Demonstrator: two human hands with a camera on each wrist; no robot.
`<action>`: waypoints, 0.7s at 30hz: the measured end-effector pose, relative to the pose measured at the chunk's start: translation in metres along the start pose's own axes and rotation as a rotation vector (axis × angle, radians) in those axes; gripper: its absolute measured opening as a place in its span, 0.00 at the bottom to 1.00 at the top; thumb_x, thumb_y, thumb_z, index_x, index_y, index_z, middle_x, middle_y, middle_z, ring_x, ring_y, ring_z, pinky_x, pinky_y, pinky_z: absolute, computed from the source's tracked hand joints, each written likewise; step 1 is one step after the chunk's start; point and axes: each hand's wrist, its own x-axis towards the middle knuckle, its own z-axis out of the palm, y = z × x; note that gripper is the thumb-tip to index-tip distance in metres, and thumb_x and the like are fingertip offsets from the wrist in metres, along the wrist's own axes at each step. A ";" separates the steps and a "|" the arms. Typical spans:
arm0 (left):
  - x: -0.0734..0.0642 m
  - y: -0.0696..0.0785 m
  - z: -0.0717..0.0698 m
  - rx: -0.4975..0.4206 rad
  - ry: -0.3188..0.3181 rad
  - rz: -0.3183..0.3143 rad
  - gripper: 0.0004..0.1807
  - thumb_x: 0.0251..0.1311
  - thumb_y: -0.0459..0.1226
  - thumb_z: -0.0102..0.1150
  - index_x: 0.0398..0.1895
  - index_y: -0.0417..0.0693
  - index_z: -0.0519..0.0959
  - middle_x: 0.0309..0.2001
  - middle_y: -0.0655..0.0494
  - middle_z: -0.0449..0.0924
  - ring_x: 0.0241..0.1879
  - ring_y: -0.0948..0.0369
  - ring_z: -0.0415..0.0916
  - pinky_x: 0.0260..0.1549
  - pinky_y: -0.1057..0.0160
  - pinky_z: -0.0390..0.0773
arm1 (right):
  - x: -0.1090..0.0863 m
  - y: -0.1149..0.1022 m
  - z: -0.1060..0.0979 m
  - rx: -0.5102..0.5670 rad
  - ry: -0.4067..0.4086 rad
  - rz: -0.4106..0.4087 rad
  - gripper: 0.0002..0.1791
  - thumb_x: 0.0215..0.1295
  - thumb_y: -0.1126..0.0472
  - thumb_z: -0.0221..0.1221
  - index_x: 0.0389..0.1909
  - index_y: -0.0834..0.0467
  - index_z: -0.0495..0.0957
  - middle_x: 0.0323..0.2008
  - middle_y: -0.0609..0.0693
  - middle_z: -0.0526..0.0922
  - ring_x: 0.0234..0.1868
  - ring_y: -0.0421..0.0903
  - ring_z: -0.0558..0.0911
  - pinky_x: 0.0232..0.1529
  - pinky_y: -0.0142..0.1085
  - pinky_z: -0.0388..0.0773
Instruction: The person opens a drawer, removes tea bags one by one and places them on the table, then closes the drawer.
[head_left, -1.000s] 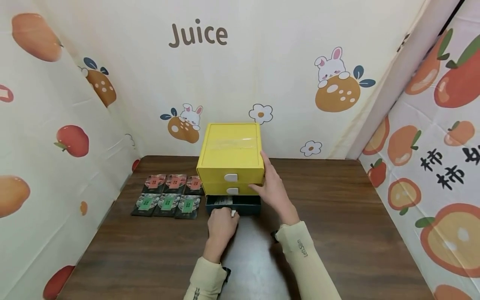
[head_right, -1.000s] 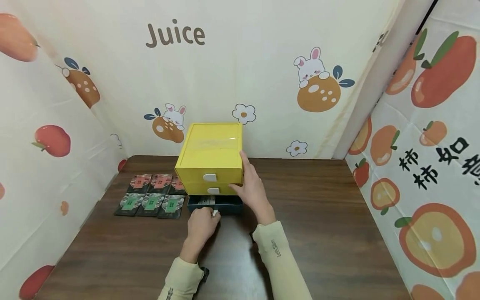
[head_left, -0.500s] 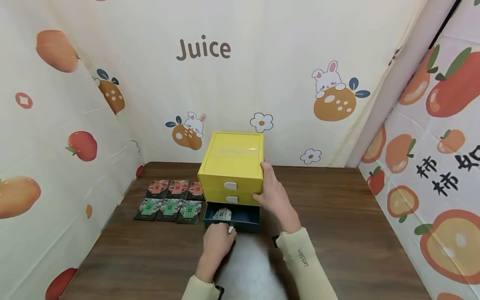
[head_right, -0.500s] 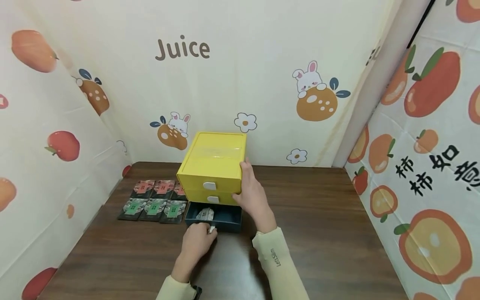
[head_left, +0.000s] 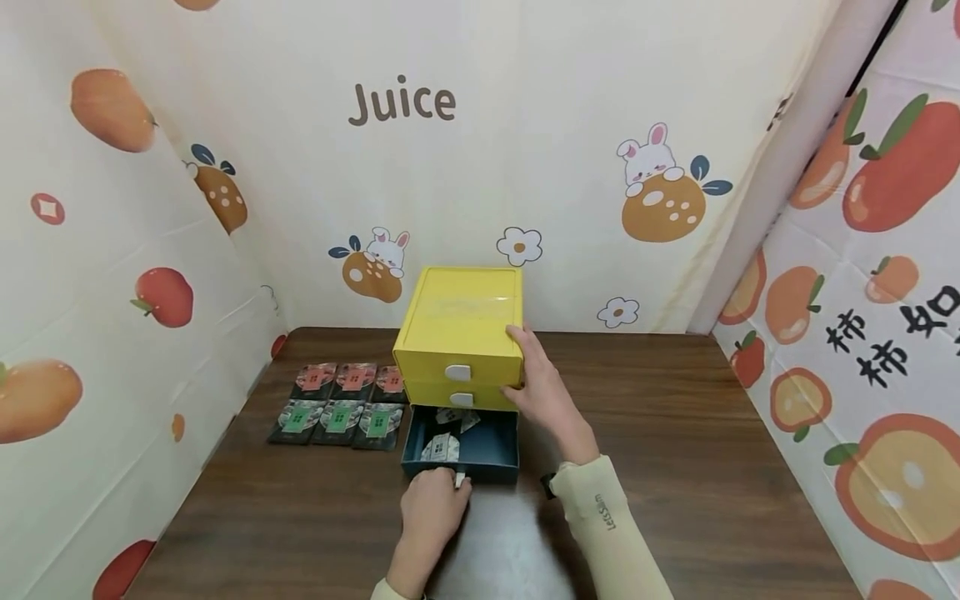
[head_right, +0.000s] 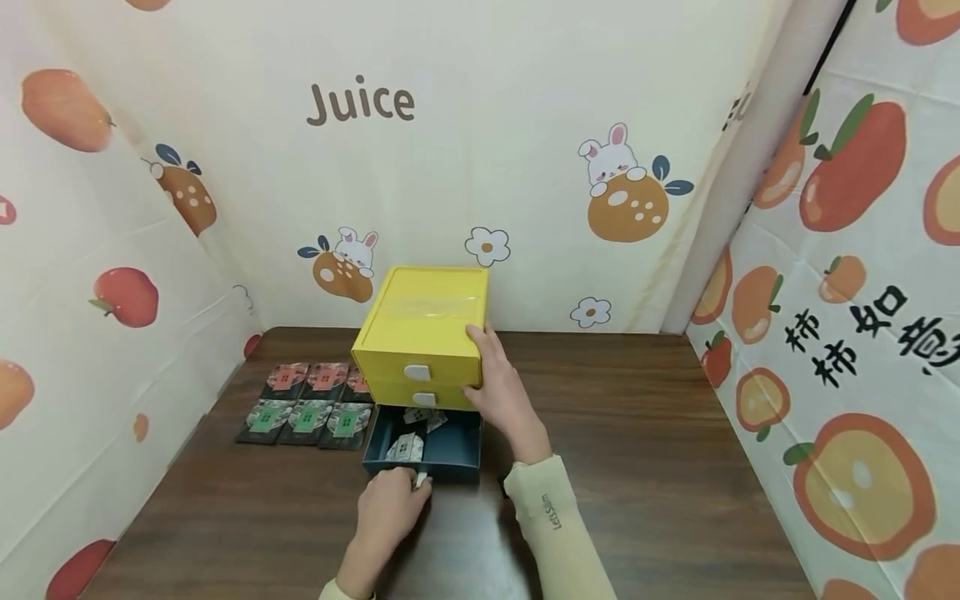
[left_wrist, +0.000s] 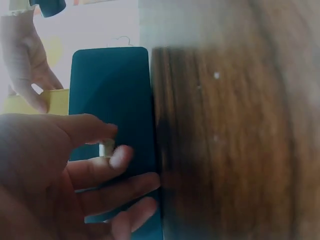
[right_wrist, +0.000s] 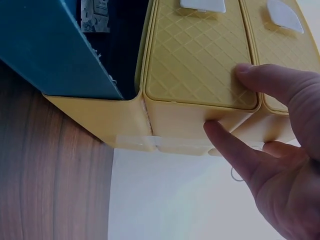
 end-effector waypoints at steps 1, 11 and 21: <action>0.001 0.001 -0.001 0.000 -0.006 0.003 0.28 0.58 0.50 0.64 0.07 0.54 0.64 0.10 0.60 0.58 0.12 0.61 0.63 0.11 0.61 0.61 | 0.000 0.000 -0.001 0.003 0.008 0.003 0.58 0.49 0.71 0.72 0.73 0.40 0.47 0.75 0.53 0.47 0.59 0.58 0.72 0.53 0.52 0.74; 0.012 0.032 -0.076 -0.138 -0.218 0.271 0.28 0.68 0.60 0.46 0.14 0.57 0.72 0.10 0.64 0.63 0.11 0.64 0.63 0.12 0.63 0.64 | 0.003 0.007 -0.006 -0.010 0.068 0.025 0.58 0.49 0.70 0.72 0.73 0.37 0.48 0.76 0.52 0.47 0.39 0.55 0.78 0.40 0.48 0.79; 0.088 0.020 -0.081 -0.059 -0.768 0.380 0.12 0.67 0.28 0.47 0.40 0.44 0.82 0.36 0.55 0.78 0.29 0.61 0.67 0.30 0.60 0.67 | -0.003 0.008 0.006 0.020 0.069 -0.012 0.59 0.46 0.70 0.71 0.73 0.35 0.47 0.76 0.51 0.48 0.46 0.53 0.76 0.41 0.50 0.77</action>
